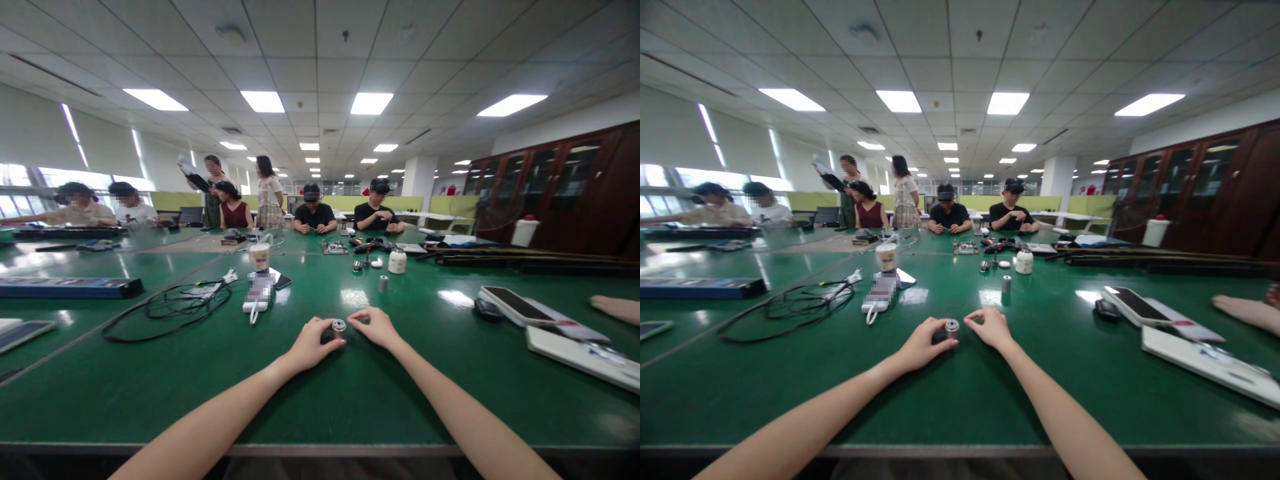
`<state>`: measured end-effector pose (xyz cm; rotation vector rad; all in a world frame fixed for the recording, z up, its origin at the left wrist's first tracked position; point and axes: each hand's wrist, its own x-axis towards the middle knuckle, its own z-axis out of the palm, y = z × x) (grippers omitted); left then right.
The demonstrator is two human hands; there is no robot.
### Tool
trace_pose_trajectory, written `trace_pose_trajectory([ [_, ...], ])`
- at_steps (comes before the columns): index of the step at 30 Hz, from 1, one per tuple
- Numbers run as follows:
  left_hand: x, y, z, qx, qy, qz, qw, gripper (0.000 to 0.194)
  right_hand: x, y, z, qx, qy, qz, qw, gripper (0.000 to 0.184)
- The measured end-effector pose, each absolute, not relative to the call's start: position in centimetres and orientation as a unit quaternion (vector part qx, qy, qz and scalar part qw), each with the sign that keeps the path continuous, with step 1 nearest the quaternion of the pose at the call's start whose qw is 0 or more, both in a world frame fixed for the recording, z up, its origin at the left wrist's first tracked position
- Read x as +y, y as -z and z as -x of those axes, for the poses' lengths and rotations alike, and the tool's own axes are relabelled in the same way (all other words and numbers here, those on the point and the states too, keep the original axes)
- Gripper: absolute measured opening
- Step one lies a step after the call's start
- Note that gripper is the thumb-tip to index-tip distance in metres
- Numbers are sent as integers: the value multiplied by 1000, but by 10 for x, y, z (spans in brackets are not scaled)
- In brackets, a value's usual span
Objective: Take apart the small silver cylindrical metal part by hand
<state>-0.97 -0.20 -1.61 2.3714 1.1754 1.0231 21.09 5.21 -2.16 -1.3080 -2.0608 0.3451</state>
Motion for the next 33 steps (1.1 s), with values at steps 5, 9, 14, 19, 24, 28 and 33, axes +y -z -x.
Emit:
trace_pose_trajectory([
  [5,-1,16,10,408,-356,-827,151,39,52,26,-213,-802,-143,503,288,21],
  [9,0,18,11,410,-358,-826,149,40,49,23,-209,-814,-164,469,299,22],
  [14,0,19,10,408,-357,-827,150,41,45,20,-202,-816,-215,418,337,17],
  [19,-1,17,11,411,-355,-826,149,41,49,17,-202,-780,-235,416,405,18],
  [24,-2,16,10,416,-355,-824,147,43,40,5,-195,-748,-250,380,483,21],
  [28,-1,17,10,419,-351,-825,145,42,23,-2,-181,-747,-270,345,500,22],
  [33,1,19,10,421,-347,-826,141,42,13,-5,-173,-748,-276,335,502,17],
])
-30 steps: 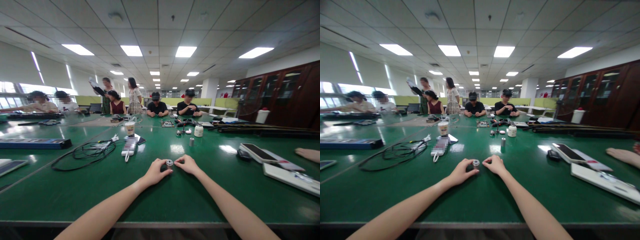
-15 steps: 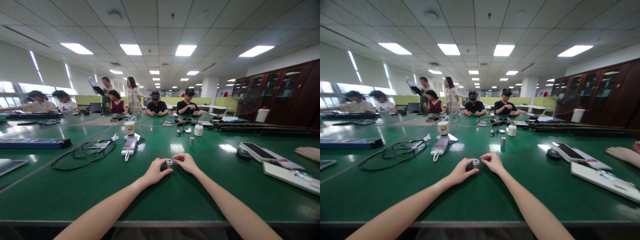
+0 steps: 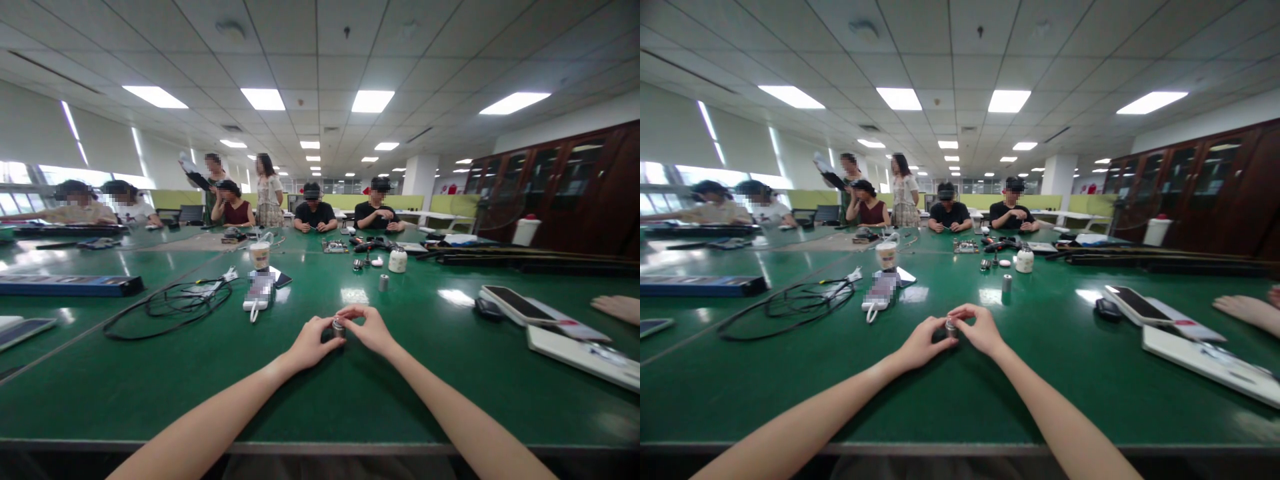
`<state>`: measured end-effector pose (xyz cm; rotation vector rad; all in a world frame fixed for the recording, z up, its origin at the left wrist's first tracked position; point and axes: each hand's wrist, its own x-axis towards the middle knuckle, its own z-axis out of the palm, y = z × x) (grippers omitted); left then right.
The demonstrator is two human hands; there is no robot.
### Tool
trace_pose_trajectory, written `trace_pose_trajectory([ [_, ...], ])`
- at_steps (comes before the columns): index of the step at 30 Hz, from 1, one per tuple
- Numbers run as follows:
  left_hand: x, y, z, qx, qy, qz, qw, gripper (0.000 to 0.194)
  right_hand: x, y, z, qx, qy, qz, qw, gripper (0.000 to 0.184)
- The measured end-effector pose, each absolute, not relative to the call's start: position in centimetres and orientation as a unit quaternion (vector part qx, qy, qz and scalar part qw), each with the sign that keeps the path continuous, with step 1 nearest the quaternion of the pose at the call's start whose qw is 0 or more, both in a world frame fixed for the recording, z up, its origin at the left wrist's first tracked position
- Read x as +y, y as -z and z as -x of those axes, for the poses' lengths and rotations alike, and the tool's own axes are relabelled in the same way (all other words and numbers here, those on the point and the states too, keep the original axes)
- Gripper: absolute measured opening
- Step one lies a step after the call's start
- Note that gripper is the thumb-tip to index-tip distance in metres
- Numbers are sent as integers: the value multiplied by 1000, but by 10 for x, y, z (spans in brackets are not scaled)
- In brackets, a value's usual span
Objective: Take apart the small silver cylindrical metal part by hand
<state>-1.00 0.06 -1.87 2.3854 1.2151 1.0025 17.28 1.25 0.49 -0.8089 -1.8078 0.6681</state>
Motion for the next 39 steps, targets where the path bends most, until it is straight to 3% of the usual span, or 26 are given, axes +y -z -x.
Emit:
trace_pose_trajectory([
  [14,0,17,9,414,-346,-832,132,34,11,-4,-166,-735,-238,356,526,11],
  [23,0,19,8,406,-348,-834,137,40,13,-8,-174,-694,-250,381,557,26],
  [31,2,22,9,402,-354,-834,133,37,11,-7,-174,-715,-309,349,521,30],
  [39,-7,14,6,405,-415,-807,110,62,30,3,-179,-686,-377,360,507,21],
])
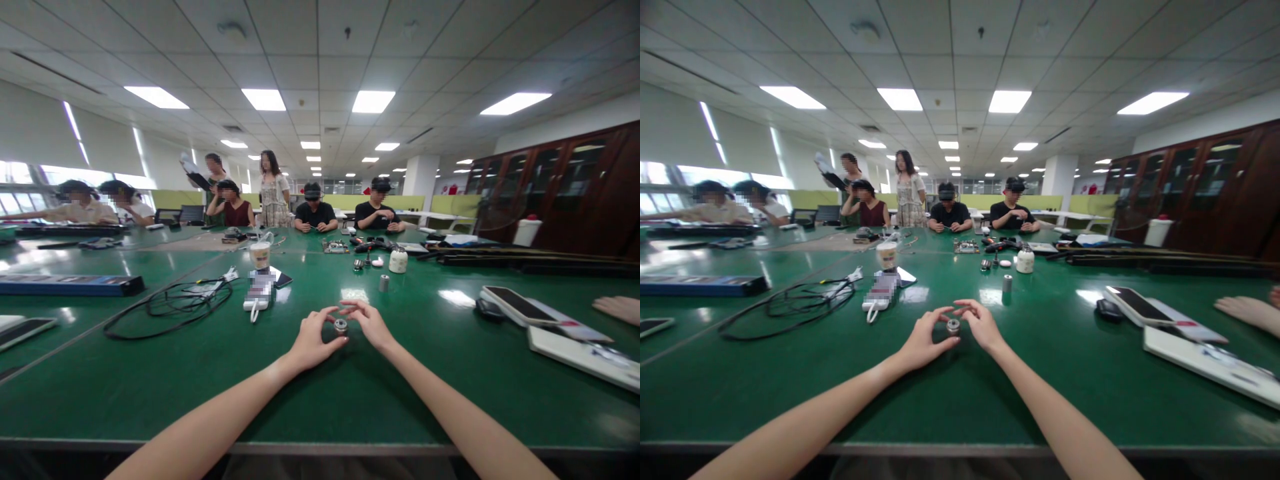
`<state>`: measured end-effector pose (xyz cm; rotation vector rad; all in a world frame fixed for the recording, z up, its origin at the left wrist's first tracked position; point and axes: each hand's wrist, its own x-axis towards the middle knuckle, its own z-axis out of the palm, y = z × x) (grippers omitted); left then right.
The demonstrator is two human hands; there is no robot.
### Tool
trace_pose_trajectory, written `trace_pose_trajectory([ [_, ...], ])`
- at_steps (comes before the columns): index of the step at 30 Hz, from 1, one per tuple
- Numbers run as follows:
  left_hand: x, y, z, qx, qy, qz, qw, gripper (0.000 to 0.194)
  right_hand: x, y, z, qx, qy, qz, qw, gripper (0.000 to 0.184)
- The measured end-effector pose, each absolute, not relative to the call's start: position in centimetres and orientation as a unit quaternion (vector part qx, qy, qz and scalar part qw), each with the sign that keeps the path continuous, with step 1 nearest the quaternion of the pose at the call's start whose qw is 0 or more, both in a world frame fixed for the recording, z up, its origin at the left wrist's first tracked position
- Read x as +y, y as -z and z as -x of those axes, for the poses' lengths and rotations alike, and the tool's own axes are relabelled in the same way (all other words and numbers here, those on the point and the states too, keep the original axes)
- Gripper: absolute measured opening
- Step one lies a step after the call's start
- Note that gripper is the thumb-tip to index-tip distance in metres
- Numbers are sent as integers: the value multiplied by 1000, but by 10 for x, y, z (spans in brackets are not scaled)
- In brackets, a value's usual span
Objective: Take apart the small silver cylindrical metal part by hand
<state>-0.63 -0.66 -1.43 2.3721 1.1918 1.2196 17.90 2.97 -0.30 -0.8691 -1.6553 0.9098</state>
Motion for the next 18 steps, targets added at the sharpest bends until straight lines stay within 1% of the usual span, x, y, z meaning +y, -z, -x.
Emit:
trace_pose_trajectory([
  [1,-8,12,6,403,-425,-804,107,57,33,5,-180,-680,-386,369,502,21],
  [4,-9,8,4,391,-444,-800,99,33,41,11,-182,-668,-412,390,481,24],
  [6,-8,7,3,385,-452,-799,95,24,42,13,-182,-666,-426,396,467,25],
  [13,0,7,-3,398,-487,-774,73,12,39,14,-179,-674,-440,400,438,23],
  [18,3,3,0,439,-492,-750,45,15,40,14,-178,-680,-432,403,434,22],
])
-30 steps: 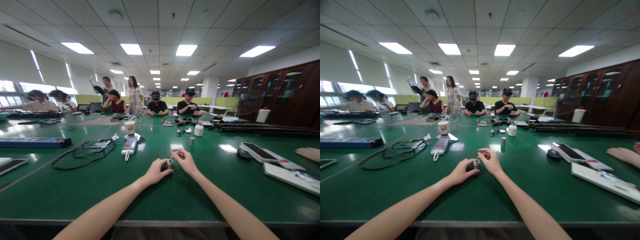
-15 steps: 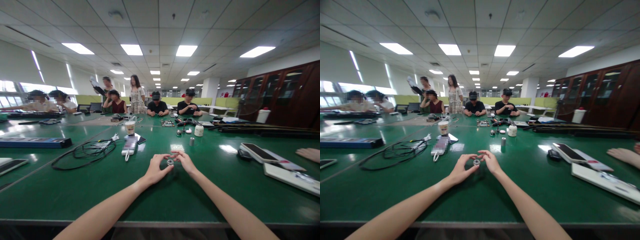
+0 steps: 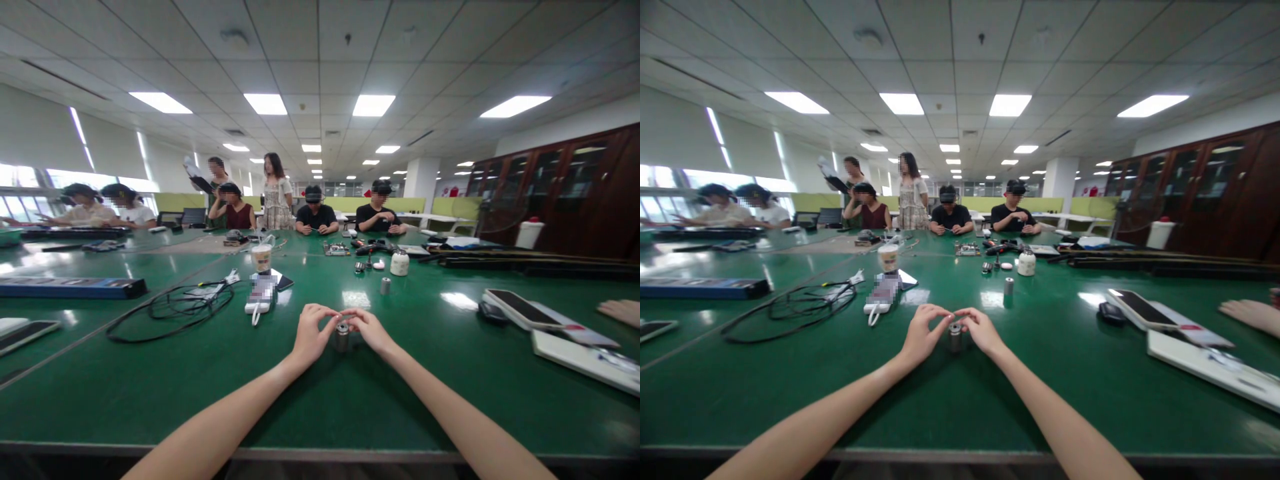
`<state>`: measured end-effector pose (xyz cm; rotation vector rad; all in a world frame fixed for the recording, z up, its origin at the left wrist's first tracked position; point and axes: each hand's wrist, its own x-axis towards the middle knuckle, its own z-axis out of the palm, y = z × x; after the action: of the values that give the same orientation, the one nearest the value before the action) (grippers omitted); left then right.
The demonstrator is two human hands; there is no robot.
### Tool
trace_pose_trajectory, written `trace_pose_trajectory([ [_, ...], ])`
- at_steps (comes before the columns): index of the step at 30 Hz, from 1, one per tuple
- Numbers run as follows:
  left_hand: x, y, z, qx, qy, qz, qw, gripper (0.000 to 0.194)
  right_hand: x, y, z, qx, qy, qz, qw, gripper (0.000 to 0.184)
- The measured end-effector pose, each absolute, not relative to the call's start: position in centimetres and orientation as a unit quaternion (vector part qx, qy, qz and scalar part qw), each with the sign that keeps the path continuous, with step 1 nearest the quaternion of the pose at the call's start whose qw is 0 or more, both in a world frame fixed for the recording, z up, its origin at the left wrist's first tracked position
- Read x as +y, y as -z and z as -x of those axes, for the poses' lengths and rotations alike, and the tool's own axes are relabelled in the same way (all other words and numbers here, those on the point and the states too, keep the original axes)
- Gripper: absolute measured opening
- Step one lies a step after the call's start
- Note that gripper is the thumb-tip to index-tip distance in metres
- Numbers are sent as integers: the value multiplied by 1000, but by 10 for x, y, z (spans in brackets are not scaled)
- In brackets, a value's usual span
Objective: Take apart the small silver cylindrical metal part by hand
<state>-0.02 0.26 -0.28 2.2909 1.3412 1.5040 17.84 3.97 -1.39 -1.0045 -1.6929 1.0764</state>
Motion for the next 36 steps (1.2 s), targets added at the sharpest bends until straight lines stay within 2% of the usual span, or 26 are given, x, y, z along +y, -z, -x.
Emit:
trace_pose_trajectory([
  [3,8,8,10,488,-469,-736,35,16,39,14,-178,-683,-428,406,431,21],
  [6,16,17,21,533,-420,-734,35,7,37,14,-178,-687,-421,409,429,21],
  [11,20,25,28,548,-381,-744,26,5,36,14,-178,-695,-413,411,422,21],
  [17,12,13,19,510,-426,-747,8,15,33,14,-178,-706,-409,407,412,21],
  [21,0,3,8,453,-455,-767,1,13,33,16,-177,-712,-406,402,408,21],
  [36,-2,5,0,410,-493,-763,76,14,34,18,-178,-726,-393,391,407,22],
])
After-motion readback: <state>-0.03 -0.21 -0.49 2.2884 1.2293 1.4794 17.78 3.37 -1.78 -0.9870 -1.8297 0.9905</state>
